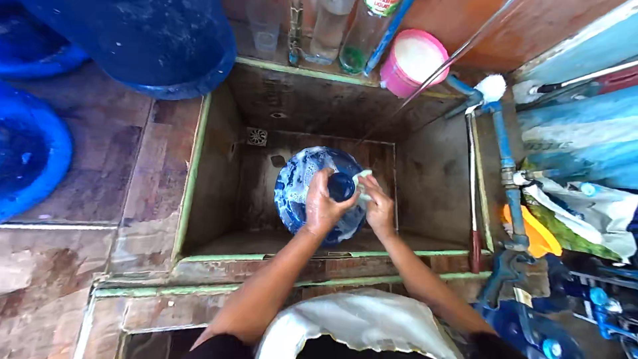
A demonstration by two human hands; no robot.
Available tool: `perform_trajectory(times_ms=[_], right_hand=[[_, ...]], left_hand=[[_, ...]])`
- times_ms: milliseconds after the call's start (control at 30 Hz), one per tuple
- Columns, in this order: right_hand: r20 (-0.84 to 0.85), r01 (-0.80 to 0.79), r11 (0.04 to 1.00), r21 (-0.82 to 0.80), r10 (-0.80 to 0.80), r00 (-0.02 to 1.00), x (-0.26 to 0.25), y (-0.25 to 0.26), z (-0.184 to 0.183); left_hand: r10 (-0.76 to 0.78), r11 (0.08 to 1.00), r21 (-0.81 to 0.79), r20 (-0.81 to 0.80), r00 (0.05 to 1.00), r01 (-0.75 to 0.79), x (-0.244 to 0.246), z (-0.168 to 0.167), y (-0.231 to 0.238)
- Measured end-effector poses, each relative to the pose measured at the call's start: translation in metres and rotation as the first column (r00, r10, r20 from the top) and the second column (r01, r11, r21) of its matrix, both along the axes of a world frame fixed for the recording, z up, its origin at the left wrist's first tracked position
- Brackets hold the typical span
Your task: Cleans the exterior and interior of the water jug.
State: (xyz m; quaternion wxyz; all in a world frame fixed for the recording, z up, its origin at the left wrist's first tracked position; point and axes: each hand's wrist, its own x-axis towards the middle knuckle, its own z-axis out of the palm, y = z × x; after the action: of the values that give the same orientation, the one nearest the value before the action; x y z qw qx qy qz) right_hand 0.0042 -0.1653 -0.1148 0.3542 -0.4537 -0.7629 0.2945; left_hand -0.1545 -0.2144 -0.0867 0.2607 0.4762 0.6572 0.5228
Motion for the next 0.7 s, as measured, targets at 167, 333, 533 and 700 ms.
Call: perform_trajectory(times_ms=[167,333,533,700], right_hand=[[0.038,-0.026,0.955,-0.297,0.039,0.999,-0.02,0.111,0.004],[-0.016,0.013,0.993,-0.121,-0.015,1.0,0.001,0.016,-0.011],[0.014,-0.182,0.983,-0.039,0.182,0.983,-0.062,0.058,-0.005],[0.06,-0.118,0.961,-0.248,0.137,0.989,-0.089,0.11,0.001]], left_hand=[[-0.415,0.91,-0.003,-0.009,0.91,0.415,0.006,0.005,0.031],[-0.428,0.867,-0.204,0.168,0.888,0.456,-0.069,0.019,0.035],[0.138,0.99,-0.005,0.165,0.977,-0.139,-0.056,-0.005,0.041],[-0.39,0.901,-0.14,0.153,0.908,0.411,-0.102,0.01,0.03]])
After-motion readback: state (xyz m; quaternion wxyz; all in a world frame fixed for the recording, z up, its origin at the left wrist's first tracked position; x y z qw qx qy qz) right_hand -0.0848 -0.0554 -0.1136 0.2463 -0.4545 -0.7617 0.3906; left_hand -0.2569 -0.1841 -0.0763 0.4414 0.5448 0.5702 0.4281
